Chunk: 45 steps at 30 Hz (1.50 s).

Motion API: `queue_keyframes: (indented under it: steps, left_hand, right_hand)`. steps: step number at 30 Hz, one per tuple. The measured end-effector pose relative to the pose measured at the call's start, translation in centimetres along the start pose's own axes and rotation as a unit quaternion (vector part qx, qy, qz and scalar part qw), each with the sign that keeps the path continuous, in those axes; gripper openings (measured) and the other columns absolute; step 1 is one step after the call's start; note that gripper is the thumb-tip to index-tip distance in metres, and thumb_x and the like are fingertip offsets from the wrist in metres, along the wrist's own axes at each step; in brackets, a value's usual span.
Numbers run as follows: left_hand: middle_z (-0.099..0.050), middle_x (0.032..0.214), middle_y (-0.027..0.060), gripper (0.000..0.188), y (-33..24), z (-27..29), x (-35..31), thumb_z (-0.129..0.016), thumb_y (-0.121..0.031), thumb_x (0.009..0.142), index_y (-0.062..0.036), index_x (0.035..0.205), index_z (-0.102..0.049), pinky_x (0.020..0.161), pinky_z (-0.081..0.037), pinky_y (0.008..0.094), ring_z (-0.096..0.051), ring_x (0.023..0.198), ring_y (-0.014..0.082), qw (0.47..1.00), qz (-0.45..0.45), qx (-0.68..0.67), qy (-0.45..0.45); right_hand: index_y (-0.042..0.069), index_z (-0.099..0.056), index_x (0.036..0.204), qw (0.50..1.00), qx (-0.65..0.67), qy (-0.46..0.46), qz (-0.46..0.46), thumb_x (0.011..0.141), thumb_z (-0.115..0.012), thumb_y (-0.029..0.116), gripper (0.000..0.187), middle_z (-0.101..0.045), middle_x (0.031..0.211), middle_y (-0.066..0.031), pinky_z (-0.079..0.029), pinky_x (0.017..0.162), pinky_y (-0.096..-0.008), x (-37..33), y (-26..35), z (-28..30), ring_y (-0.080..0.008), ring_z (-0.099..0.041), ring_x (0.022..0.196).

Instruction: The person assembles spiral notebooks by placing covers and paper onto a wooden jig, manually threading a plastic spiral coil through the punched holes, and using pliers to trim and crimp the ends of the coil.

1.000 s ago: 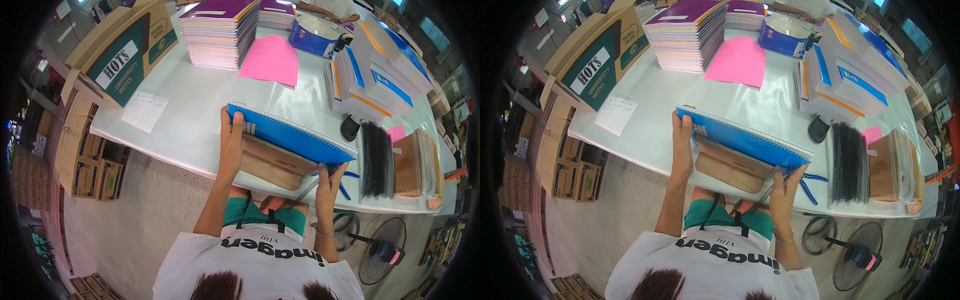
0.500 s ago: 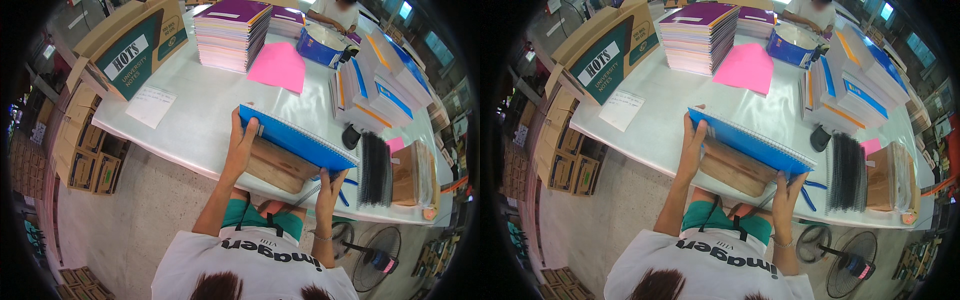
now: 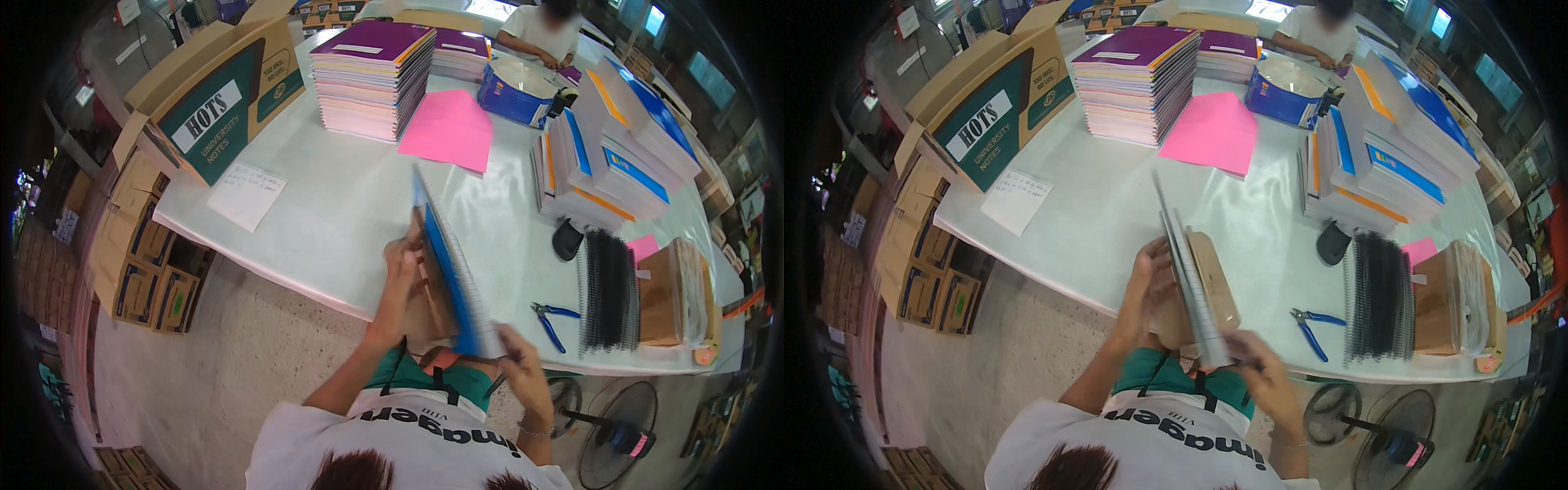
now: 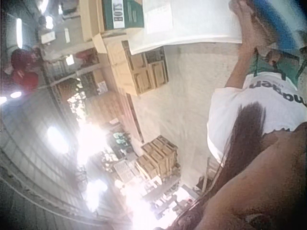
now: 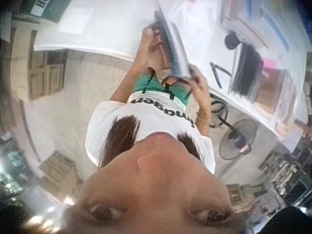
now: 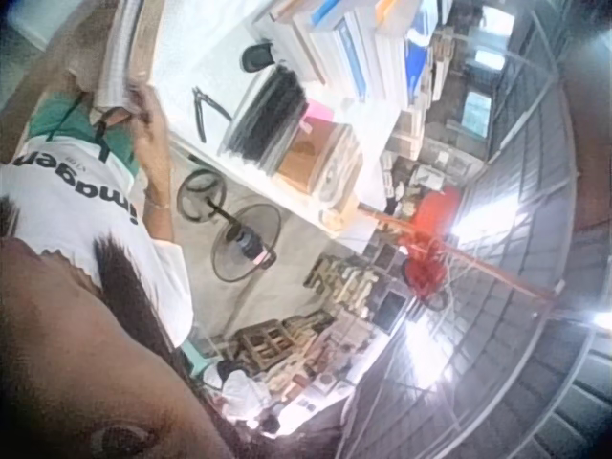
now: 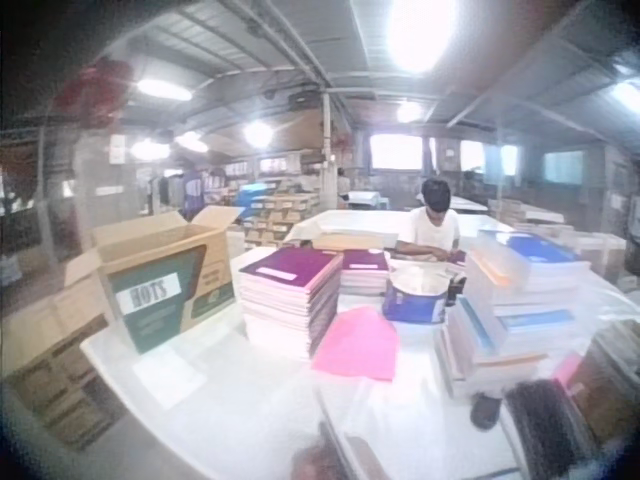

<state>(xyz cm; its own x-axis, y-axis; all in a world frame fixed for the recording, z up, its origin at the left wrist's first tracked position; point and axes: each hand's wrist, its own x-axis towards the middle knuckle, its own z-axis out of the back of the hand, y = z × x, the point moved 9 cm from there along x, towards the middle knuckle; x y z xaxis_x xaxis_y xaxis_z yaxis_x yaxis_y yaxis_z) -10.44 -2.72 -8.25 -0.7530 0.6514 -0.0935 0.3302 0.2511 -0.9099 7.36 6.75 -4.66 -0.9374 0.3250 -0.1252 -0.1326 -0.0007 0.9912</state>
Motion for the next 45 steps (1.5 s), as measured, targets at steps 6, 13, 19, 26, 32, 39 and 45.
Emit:
queue_keyframes:
  steps: [6,13,19,26,32,39,45]
  left_hand:
    - [-0.052,0.133,0.0118,0.107,-4.3,0.6,5.3,-0.015,-0.089,0.08,-0.0081,0.144,-0.045,0.106,-0.035,0.036,-0.045,0.126,0.0208,0.928,0.179,0.104,0.311]
    - [-0.064,0.111,0.0252,0.07,-14.0,-5.4,4.3,-0.072,-0.035,0.084,-0.0063,0.14,-0.042,0.091,-0.048,0.0413,-0.063,0.103,0.0386,0.679,-0.048,0.661,0.315]
    - [-0.067,0.098,0.0196,0.05,-13.8,-5.0,3.3,-0.064,-0.003,0.081,-0.0114,0.129,-0.049,0.078,-0.048,0.0466,-0.062,0.093,0.0415,0.655,-0.108,0.704,0.252]
    - [-0.068,0.095,0.0193,0.049,-13.8,-6.0,6.1,-0.062,0.005,0.078,-0.0103,0.124,-0.056,0.077,-0.049,0.0443,-0.063,0.089,0.0385,0.627,-0.136,0.706,0.301]
    - [-0.059,0.123,0.0148,0.064,-14.0,-6.3,5.9,-0.066,0.004,0.077,-0.0172,0.135,-0.049,0.097,-0.039,0.044,-0.059,0.108,0.0321,0.605,-0.219,0.712,0.28]
    - [-0.047,0.132,0.0106,0.063,-11.6,-11.0,1.3,-0.071,-0.023,0.082,-0.0165,0.139,-0.045,0.108,-0.023,0.056,-0.042,0.128,0.029,0.633,-0.36,0.679,0.091]
    - [-0.047,0.13,0.0089,0.057,-9.1,-12.7,1.3,-0.073,-0.044,0.079,-0.0103,0.121,-0.054,0.112,-0.005,0.0641,-0.038,0.131,0.0278,0.672,-0.407,0.613,-0.081]
  right_hand:
    - [0.004,-0.026,0.152,0.965,0.064,0.253,0.038,0.085,-0.042,-0.01,0.07,-0.024,0.158,-0.0167,-0.022,0.118,-0.037,2.7,-0.6,-10.4,-0.0261,-0.02,0.147]
    - [0.01,-0.013,0.155,0.965,-0.028,0.255,0.054,0.096,-0.051,0.009,0.07,-0.031,0.151,-0.0157,-0.039,0.097,-0.0322,6.3,0.5,-12.5,-0.023,-0.038,0.13]
    - [0.01,-0.018,0.152,0.971,-0.017,0.223,-0.08,0.099,-0.054,0.016,0.065,-0.041,0.12,-0.0103,-0.049,0.079,-0.0282,3.5,5.3,-4.4,-0.0145,-0.054,0.097]
    - [0.005,-0.028,0.149,0.994,-0.087,0.031,0.06,0.099,-0.049,0.01,0.055,-0.035,0.104,-0.005,-0.044,0.064,-0.0246,3.2,7.0,6.2,-0.0109,-0.042,0.071]
    - [0.001,-0.044,0.144,0.991,-0.069,-0.057,0.097,0.097,-0.054,0.011,0.048,-0.04,0.094,-0.0029,-0.048,0.066,-0.0244,5.6,8.1,10.2,-0.0093,-0.047,0.072]
    - [0.003,-0.059,0.129,0.989,-0.089,-0.056,0.103,0.091,-0.065,0.012,0.039,-0.059,0.083,-0.0009,-0.048,0.064,-0.0227,7.7,9.3,10.8,-0.0075,-0.055,0.068]
    - [0.0,-0.062,0.115,0.985,-0.121,-0.05,0.114,0.094,-0.063,0.017,0.027,-0.065,0.086,-0.0026,-0.048,0.066,-0.0231,9.4,9.5,10.6,-0.0079,-0.055,0.07]
